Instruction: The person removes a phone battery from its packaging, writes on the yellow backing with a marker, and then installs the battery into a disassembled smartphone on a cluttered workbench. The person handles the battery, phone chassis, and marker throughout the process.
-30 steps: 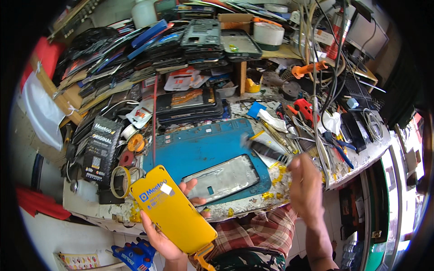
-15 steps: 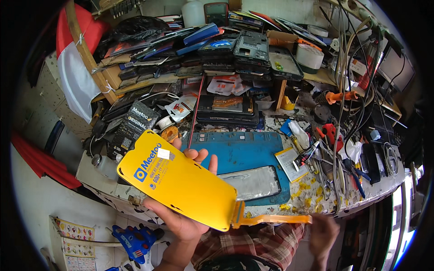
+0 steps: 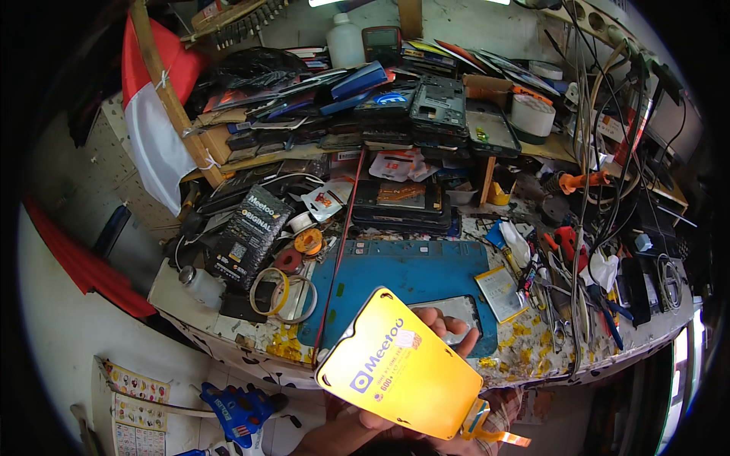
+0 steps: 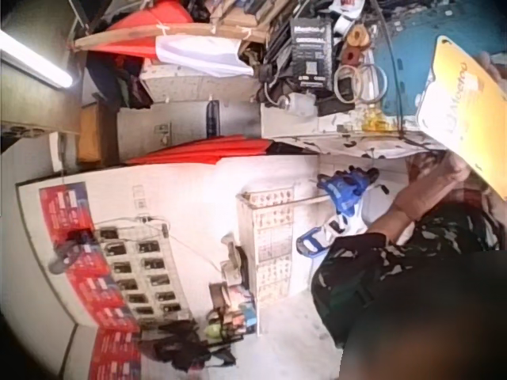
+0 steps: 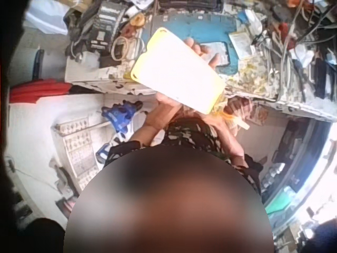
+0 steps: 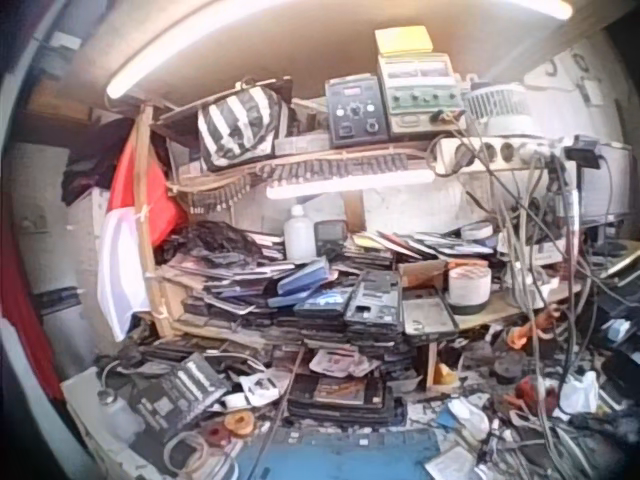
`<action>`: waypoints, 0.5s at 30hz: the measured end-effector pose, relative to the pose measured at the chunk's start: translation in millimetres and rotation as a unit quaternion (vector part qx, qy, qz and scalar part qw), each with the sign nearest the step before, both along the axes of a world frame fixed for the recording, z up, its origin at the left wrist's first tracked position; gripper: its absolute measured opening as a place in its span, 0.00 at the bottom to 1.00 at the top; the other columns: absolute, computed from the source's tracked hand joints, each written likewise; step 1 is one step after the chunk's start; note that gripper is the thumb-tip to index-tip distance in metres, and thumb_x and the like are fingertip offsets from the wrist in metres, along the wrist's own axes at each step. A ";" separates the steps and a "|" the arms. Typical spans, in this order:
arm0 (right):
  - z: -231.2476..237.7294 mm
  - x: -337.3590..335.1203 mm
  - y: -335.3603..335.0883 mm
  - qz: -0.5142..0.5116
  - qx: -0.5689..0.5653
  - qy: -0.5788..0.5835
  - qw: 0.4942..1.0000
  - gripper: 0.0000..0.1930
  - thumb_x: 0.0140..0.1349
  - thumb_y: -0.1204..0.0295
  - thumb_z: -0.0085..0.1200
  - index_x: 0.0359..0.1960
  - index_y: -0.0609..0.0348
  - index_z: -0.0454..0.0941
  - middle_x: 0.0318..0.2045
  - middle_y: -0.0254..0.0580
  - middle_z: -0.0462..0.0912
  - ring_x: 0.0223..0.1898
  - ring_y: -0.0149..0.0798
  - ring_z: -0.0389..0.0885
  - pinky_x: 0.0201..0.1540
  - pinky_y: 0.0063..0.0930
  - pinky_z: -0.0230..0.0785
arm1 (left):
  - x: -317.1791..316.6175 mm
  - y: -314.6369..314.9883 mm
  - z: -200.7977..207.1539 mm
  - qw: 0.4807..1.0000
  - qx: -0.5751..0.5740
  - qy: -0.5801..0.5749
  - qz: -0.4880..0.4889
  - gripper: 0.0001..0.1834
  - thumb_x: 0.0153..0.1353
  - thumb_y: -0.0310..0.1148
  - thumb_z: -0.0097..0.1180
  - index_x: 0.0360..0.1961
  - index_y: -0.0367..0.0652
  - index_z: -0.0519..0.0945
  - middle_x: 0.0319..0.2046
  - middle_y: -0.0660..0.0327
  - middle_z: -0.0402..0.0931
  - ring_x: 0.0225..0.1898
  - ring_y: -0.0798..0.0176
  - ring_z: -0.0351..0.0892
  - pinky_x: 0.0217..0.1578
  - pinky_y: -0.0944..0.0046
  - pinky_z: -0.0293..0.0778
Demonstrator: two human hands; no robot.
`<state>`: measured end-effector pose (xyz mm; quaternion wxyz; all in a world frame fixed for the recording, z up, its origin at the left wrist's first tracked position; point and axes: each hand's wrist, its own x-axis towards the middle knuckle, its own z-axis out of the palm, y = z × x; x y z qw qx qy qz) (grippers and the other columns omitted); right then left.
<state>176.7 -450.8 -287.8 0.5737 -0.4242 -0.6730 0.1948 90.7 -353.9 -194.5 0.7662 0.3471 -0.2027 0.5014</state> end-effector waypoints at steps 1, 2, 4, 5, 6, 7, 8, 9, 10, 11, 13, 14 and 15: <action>5.0 -5.5 2.1 -0.013 -0.008 0.029 0.999 0.43 0.46 0.56 0.68 0.59 0.63 0.57 0.56 0.54 0.67 0.57 0.50 0.68 0.59 0.46 0.61 | -1.0 -1.0 -0.7 1.000 -0.013 0.003 -0.008 0.68 0.29 0.67 0.75 0.69 0.43 0.60 0.60 0.62 0.65 0.69 0.54 0.57 0.74 0.40 0.43; 10.3 -10.6 3.6 -0.024 -0.015 0.061 0.998 0.48 0.45 0.53 0.69 0.62 0.63 0.54 0.58 0.56 0.65 0.60 0.51 0.66 0.61 0.47 0.59 | -1.9 -1.7 -1.6 0.999 -0.032 0.021 -0.004 0.68 0.28 0.65 0.77 0.69 0.43 0.60 0.60 0.61 0.66 0.69 0.53 0.58 0.74 0.40 0.44; 21.5 -15.6 9.0 -0.042 -0.028 0.119 0.992 0.59 0.41 0.47 0.72 0.67 0.64 0.48 0.63 0.58 0.61 0.64 0.54 0.62 0.65 0.49 0.55 | -4.8 -6.0 -4.1 0.995 -0.057 0.081 0.030 0.69 0.29 0.68 0.76 0.69 0.43 0.58 0.60 0.60 0.64 0.69 0.51 0.57 0.73 0.39 0.43; 27.7 -15.7 12.2 -0.035 -0.026 0.155 0.987 0.64 0.39 0.44 0.73 0.70 0.64 0.45 0.65 0.60 0.59 0.67 0.55 0.61 0.67 0.50 0.53 | -5.9 -8.3 -6.0 0.990 -0.069 0.112 0.046 0.70 0.29 0.69 0.75 0.69 0.42 0.57 0.60 0.59 0.63 0.69 0.50 0.56 0.73 0.38 0.42; 34.4 -15.3 15.3 -0.023 -0.015 0.192 0.981 0.69 0.38 0.42 0.75 0.73 0.65 0.42 0.68 0.61 0.57 0.69 0.56 0.59 0.70 0.51 0.52 | -6.4 -10.9 -8.2 0.985 -0.082 0.142 0.061 0.70 0.30 0.70 0.74 0.70 0.42 0.56 0.60 0.58 0.62 0.69 0.50 0.56 0.73 0.37 0.42; 42.0 -14.3 16.6 0.014 0.006 0.261 0.965 0.74 0.33 0.38 0.75 0.74 0.64 0.38 0.69 0.62 0.55 0.71 0.59 0.55 0.71 0.53 0.49 | -5.2 -12.4 -11.0 0.982 -0.079 0.156 0.069 0.71 0.30 0.70 0.74 0.70 0.42 0.55 0.61 0.58 0.62 0.69 0.49 0.56 0.73 0.38 0.42; 49.3 -12.4 22.4 0.028 0.043 0.279 0.959 0.77 0.31 0.37 0.74 0.74 0.61 0.34 0.69 0.59 0.55 0.72 0.58 0.54 0.71 0.54 0.48 | -4.2 -14.3 -13.7 0.980 -0.075 0.170 0.077 0.71 0.30 0.71 0.74 0.70 0.42 0.55 0.61 0.57 0.62 0.69 0.49 0.55 0.73 0.38 0.41; 59.6 -8.7 19.3 -0.003 0.003 0.285 0.959 0.75 0.31 0.38 0.74 0.74 0.61 0.36 0.70 0.58 0.55 0.72 0.57 0.53 0.71 0.53 0.48 | -1.5 -13.3 -16.7 0.981 -0.056 0.169 0.080 0.71 0.29 0.71 0.74 0.70 0.43 0.54 0.61 0.57 0.62 0.69 0.49 0.55 0.73 0.39 0.41; 70.5 -7.2 14.1 -0.037 -0.006 0.295 0.955 0.75 0.31 0.38 0.75 0.74 0.60 0.37 0.69 0.54 0.56 0.71 0.55 0.55 0.71 0.52 0.48 | -1.1 -16.5 -18.5 0.980 -0.062 0.175 0.076 0.70 0.30 0.67 0.76 0.71 0.43 0.54 0.62 0.56 0.61 0.70 0.50 0.54 0.73 0.41 0.41; 81.3 -5.6 8.1 -0.042 -0.040 0.411 0.910 0.74 0.31 0.39 0.75 0.75 0.59 0.39 0.67 0.50 0.58 0.71 0.53 0.56 0.72 0.51 0.49 | -0.2 -18.6 -20.2 0.986 -0.051 0.149 0.052 0.70 0.30 0.63 0.77 0.71 0.44 0.54 0.64 0.56 0.61 0.71 0.50 0.54 0.73 0.43 0.42; 98.8 -4.3 0.0 -0.076 -0.068 0.500 0.860 0.73 0.30 0.41 0.76 0.75 0.58 0.42 0.65 0.42 0.61 0.70 0.49 0.58 0.72 0.49 0.50 | 0.1 -23.4 -22.1 0.983 -0.063 0.167 0.030 0.67 0.33 0.52 0.81 0.72 0.44 0.53 0.67 0.55 0.59 0.72 0.52 0.52 0.73 0.46 0.45; 103.5 -3.4 0.8 -0.097 -0.053 0.479 0.871 0.69 0.35 0.40 0.72 0.75 0.58 0.42 0.63 0.41 0.62 0.68 0.48 0.60 0.71 0.48 0.51 | 1.6 -26.6 -22.9 0.987 -0.063 0.147 0.028 0.65 0.35 0.47 0.82 0.72 0.43 0.53 0.68 0.55 0.58 0.72 0.53 0.54 0.72 0.47 0.49; 107.6 -2.5 -0.6 -0.119 -0.038 0.458 0.880 0.65 0.40 0.39 0.68 0.75 0.58 0.43 0.61 0.41 0.64 0.67 0.47 0.62 0.71 0.47 0.52 | 2.6 -29.8 -23.7 0.983 -0.096 0.154 -0.005 0.63 0.37 0.41 0.82 0.72 0.43 0.53 0.68 0.55 0.58 0.72 0.54 0.55 0.71 0.49 0.52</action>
